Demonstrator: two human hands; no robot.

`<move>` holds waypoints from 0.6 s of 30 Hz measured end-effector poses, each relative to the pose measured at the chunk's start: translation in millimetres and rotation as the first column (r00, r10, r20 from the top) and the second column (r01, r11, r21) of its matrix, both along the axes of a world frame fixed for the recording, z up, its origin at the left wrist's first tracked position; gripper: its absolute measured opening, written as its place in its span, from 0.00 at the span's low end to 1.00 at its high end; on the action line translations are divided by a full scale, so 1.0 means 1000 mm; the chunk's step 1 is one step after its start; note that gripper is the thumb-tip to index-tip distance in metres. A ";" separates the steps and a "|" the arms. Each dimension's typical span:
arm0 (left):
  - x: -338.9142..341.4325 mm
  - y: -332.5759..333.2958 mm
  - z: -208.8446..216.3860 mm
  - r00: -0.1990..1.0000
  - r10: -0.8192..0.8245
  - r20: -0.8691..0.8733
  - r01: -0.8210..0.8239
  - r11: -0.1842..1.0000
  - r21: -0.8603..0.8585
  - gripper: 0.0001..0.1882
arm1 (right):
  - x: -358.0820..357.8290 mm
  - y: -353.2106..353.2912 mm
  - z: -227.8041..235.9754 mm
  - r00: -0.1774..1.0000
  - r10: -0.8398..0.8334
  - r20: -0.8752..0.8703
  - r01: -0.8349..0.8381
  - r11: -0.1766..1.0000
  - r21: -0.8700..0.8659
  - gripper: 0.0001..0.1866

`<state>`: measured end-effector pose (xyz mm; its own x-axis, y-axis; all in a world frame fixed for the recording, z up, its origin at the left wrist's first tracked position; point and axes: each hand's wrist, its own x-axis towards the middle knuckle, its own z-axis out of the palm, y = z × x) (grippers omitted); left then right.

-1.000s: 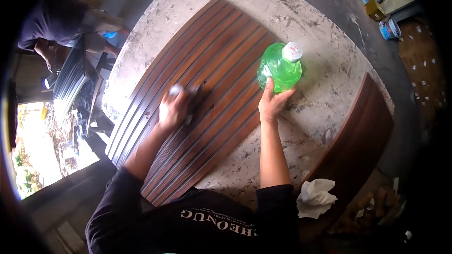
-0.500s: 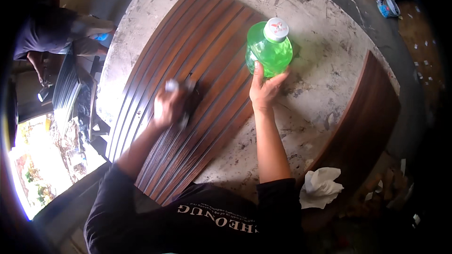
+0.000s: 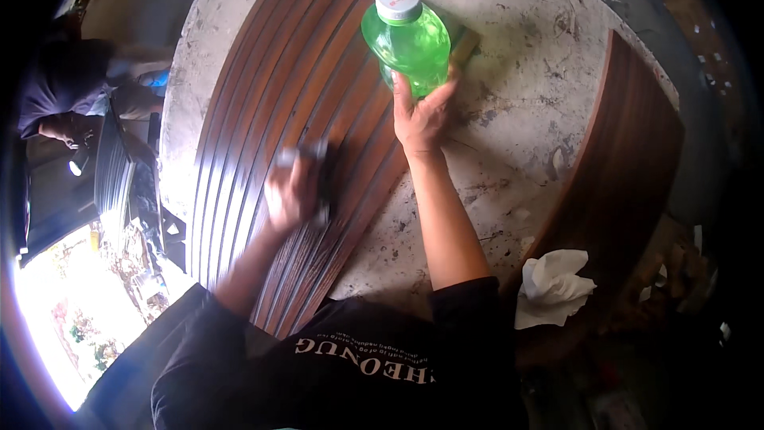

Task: The person wrings a cloth in a bucket of water and wipes slatted wooden panels on a table. The person then pours liquid from a bottle onto the panels and wipes them with the cloth.

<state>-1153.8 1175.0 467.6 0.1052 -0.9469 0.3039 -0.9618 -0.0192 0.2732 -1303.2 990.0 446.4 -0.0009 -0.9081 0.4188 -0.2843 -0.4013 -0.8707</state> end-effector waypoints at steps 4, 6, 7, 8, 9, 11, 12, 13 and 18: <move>0.076 -0.155 -0.011 0.948 0.222 0.229 -0.188 0.968 -0.164 0.17 | 0.016 0.002 0.004 0.999 0.009 0.033 -0.010 0.999 0.033 0.36; 0.084 -0.175 -0.001 0.949 0.181 0.259 -0.115 0.961 -0.252 0.13 | 0.013 -0.001 0.000 0.997 0.010 0.073 -0.009 1.000 -0.026 0.36; 0.067 -0.147 -0.006 0.931 0.278 0.238 -0.293 0.956 0.029 0.15 | 0.009 -0.002 -0.002 1.000 0.007 0.020 -0.007 0.999 -0.036 0.36; 0.043 -0.109 -0.012 0.935 0.289 0.204 -0.311 0.947 0.087 0.17 | 0.000 -0.002 -0.004 1.000 -0.005 0.011 0.006 0.999 -0.032 0.36; 0.028 -0.061 -0.015 0.901 0.060 0.430 -0.061 0.998 -0.011 0.18 | -0.004 -0.002 -0.001 1.000 0.007 0.006 -0.007 0.999 -0.036 0.37; -0.010 0.028 -0.015 0.994 0.109 -0.022 -0.109 0.994 0.020 0.14 | -0.002 0.000 0.000 0.999 0.037 0.034 -0.036 0.999 -0.013 0.38; -0.026 0.061 -0.010 0.993 0.110 -0.040 -0.109 0.994 0.022 0.13 | -0.001 -0.001 0.001 0.999 0.039 0.034 -0.039 0.999 -0.011 0.38; -0.030 0.063 0.003 0.997 0.025 -0.077 -0.022 0.999 0.035 0.09 | -0.006 -0.002 -0.004 1.000 0.012 0.001 -0.012 1.000 -0.028 0.38; 0.005 -0.078 -0.003 0.989 0.090 0.120 -0.083 0.995 -0.060 0.14 | 0.001 0.001 0.006 1.000 0.023 0.013 -0.022 0.999 -0.048 0.36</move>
<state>-1148.9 1096.9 464.4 0.1446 -0.9173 0.3710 -0.9834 -0.0917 0.1567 -1302.7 990.9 452.6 0.0132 -0.8870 0.4615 -0.2627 -0.4484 -0.8543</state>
